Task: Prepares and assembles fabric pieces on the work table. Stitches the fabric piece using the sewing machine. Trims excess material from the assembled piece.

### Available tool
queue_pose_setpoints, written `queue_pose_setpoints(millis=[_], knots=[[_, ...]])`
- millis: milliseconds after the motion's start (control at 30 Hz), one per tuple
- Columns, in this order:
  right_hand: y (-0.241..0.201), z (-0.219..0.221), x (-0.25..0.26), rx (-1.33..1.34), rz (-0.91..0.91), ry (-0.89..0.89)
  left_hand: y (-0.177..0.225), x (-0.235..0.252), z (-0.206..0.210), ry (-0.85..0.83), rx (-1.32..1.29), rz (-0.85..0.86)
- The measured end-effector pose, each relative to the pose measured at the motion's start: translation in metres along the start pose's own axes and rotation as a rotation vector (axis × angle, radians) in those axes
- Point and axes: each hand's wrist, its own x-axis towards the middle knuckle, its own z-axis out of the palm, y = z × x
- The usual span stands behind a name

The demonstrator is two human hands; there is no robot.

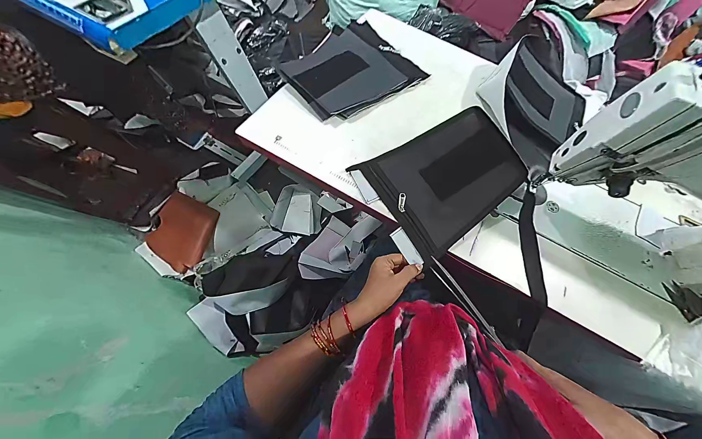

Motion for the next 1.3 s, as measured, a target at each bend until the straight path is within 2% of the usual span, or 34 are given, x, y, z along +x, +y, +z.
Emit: queue_pose_setpoints(millis=[67,200,333,767,933,1300], knots=[[-0.008,-0.002,0.013,-0.026,-0.021,-0.015,-0.001,0.000,0.000,-0.004,0.006,-0.001],[0.009,-0.004,0.048,0.004,-0.184,-0.024,-0.006,0.003,0.000,-0.003,0.035,0.038],[0.005,-0.004,0.065,-0.010,-0.228,-0.028,-0.008,0.003,-0.001,-0.003,0.055,0.061],[0.004,-0.005,0.076,0.016,-0.302,-0.104,-0.006,-0.002,0.006,-0.011,0.020,0.050],[0.003,-0.005,0.079,0.048,-0.270,-0.116,-0.009,-0.001,0.005,-0.033,0.056,0.071],[0.004,0.004,0.083,0.088,-0.280,-0.012,-0.009,-0.001,0.004,-0.062,0.113,0.082]])
